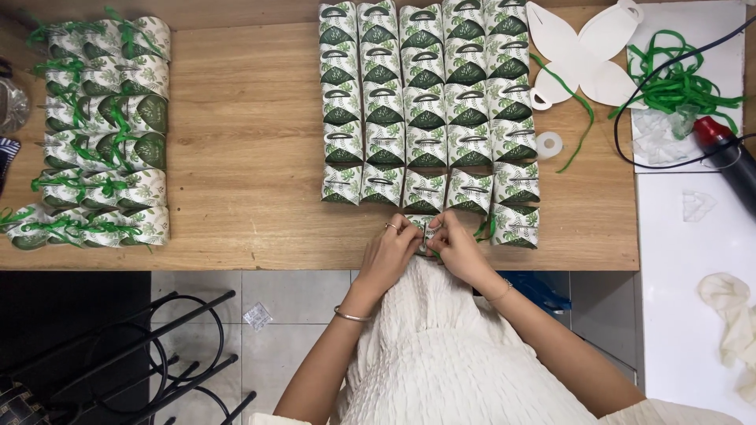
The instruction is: The person ties green ribbons around small patterned packages, then places the finished packages onto a shelf.
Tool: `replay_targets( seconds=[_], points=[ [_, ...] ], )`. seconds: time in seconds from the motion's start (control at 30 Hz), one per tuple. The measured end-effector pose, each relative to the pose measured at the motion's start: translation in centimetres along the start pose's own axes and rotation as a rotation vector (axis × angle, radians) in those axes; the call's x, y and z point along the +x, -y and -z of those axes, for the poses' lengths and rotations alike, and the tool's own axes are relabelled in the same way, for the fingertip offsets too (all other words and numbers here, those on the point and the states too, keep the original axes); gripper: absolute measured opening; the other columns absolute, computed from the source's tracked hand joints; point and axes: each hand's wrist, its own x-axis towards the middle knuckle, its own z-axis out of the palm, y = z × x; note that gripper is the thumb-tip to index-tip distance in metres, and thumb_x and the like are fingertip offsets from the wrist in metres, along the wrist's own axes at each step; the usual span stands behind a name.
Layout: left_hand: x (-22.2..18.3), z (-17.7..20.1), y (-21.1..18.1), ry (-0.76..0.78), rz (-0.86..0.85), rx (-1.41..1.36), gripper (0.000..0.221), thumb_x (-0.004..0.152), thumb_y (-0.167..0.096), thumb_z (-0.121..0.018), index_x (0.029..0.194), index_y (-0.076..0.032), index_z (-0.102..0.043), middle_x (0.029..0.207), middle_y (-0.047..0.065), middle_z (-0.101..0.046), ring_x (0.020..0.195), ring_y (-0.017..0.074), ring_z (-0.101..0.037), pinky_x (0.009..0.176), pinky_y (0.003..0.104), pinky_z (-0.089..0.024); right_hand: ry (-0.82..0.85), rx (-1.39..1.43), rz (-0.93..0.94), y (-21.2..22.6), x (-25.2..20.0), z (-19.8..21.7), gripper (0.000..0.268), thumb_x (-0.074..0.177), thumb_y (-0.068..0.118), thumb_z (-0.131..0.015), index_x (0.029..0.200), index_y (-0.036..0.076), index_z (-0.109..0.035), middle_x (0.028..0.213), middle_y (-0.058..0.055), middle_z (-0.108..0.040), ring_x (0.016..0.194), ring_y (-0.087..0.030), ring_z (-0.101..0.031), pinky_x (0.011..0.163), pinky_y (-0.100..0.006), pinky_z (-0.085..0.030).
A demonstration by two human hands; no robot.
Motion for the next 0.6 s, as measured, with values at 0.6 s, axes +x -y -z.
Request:
replay_targets(
  seconds=[0.6],
  points=[
    [-0.7,11.8,-0.2,-0.223,0.422,-1.239,0.01,0.102,-0.013,-0.051,0.099,-0.006,-0.057,0.109,0.02,-0.076,0.095,0.0223,-0.076,0.085,0.033,-0.06,0.047,0.374,-0.068,4.6,-5.0,9.8,0.022,0.092,0.012,-0.072,0.108,-0.003,-0.076,0.085,-0.007,-0.074,0.08,-0.014,-0.068,0.077,-0.028,-0.055]
  ],
)
